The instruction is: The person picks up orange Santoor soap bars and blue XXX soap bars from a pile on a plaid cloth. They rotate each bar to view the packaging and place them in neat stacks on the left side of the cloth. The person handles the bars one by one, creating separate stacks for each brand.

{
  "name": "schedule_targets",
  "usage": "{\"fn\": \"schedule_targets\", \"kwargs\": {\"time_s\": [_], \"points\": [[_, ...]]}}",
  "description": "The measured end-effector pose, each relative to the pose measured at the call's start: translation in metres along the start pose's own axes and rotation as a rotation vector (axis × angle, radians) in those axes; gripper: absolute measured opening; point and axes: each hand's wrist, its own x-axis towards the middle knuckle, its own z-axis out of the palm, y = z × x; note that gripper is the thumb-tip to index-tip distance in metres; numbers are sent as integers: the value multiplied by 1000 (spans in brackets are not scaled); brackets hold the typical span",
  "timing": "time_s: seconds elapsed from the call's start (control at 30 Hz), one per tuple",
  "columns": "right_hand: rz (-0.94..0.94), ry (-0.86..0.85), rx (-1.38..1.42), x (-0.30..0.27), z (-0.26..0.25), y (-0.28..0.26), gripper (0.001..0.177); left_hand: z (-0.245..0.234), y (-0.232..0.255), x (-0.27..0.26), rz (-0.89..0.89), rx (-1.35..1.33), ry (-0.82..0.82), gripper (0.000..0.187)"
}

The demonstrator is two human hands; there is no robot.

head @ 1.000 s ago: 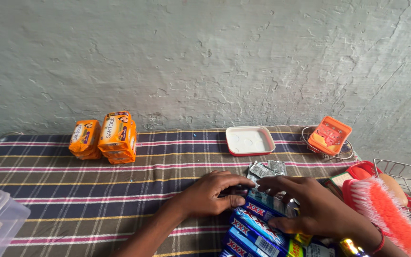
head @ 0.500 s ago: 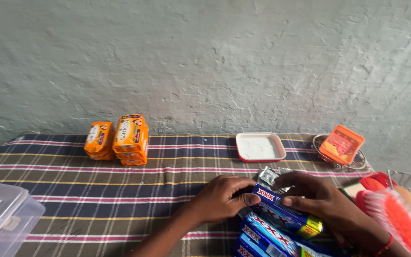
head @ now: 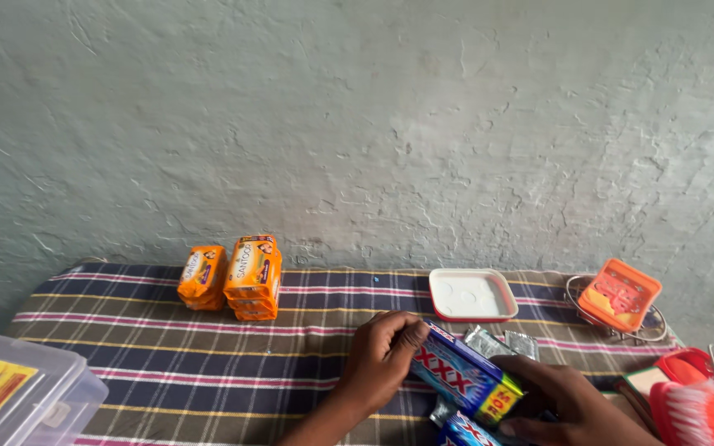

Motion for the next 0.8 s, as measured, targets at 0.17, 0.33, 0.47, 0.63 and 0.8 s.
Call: {"fn": "schedule_targets", "kwargs": {"time_s": [0.17, 0.33, 0.47, 0.63, 0.8], "points": [[-33, 49, -288, 11, -4, 4, 83, -1, 2, 2, -144, -40, 12, 47], [-401, 78, -97, 14, -4, 21, 79, 0, 6, 1, -150, -19, 26, 48], [-345, 173, 78, 13, 5, 14, 71, -1, 12, -1, -37, 112, 157, 49], [-377, 204, 220, 11, 27, -10, 78, -1, 14, -2, -96, 154, 258, 47], [-715, -50, 14, -1, 36, -35, 73, -17, 5, 8, 52, 331, 371, 49]]}}
